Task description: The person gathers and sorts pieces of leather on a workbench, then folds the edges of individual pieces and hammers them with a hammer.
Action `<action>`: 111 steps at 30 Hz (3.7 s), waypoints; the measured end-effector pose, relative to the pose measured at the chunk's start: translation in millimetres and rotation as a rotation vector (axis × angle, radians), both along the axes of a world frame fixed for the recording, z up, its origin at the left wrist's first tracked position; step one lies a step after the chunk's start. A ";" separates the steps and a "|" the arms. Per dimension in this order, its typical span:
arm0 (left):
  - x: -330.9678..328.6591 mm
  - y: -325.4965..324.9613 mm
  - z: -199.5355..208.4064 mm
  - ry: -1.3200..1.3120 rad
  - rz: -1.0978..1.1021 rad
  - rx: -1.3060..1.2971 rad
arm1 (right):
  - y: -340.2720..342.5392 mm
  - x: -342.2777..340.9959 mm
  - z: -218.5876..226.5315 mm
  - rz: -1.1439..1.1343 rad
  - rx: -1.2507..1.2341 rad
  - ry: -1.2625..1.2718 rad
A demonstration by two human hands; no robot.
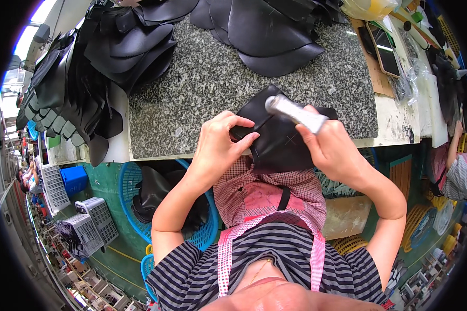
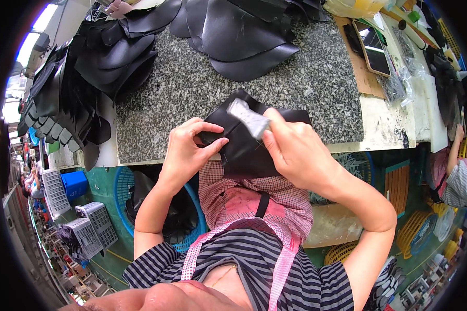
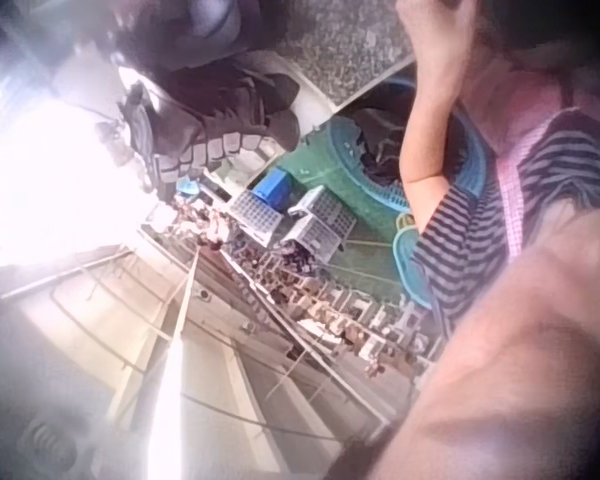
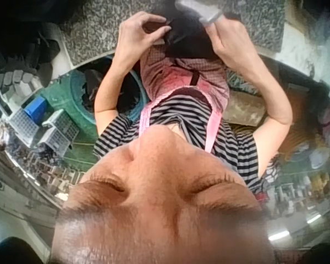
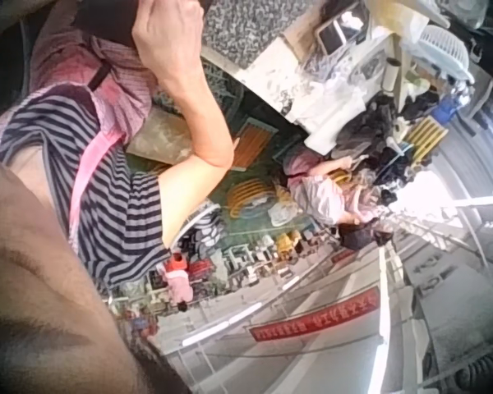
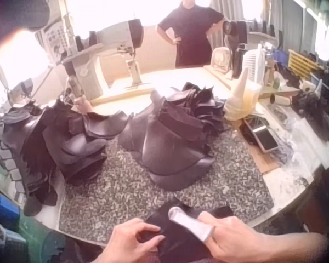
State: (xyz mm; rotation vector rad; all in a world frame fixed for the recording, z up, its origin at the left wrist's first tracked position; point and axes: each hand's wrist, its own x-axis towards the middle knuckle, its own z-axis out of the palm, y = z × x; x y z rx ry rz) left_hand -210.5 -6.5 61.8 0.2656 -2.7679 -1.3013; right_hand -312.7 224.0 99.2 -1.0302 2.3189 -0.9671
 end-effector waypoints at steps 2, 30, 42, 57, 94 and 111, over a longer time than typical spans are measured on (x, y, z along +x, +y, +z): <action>1.1 0.3 5.5 -0.029 -0.004 0.002 | -2.4 6.5 1.8 0.049 -0.102 0.055; 7.8 -12.4 -12.0 0.066 -0.052 0.066 | -10.7 17.4 -1.5 0.106 -0.071 0.045; -5.9 -34.4 -14.1 0.190 -0.168 -0.217 | -8.9 17.5 -9.4 0.154 0.100 -0.004; -4.3 -35.8 -16.9 0.232 -0.142 -0.211 | 2.8 26.1 6.3 0.044 -0.063 0.022; -21.4 -58.2 -24.9 0.312 -0.367 -0.106 | -30.8 16.4 4.7 0.121 0.048 0.091; -15.2 -68.6 -38.8 0.425 -0.334 -0.100 | -43.1 12.3 -24.6 0.185 -0.077 0.059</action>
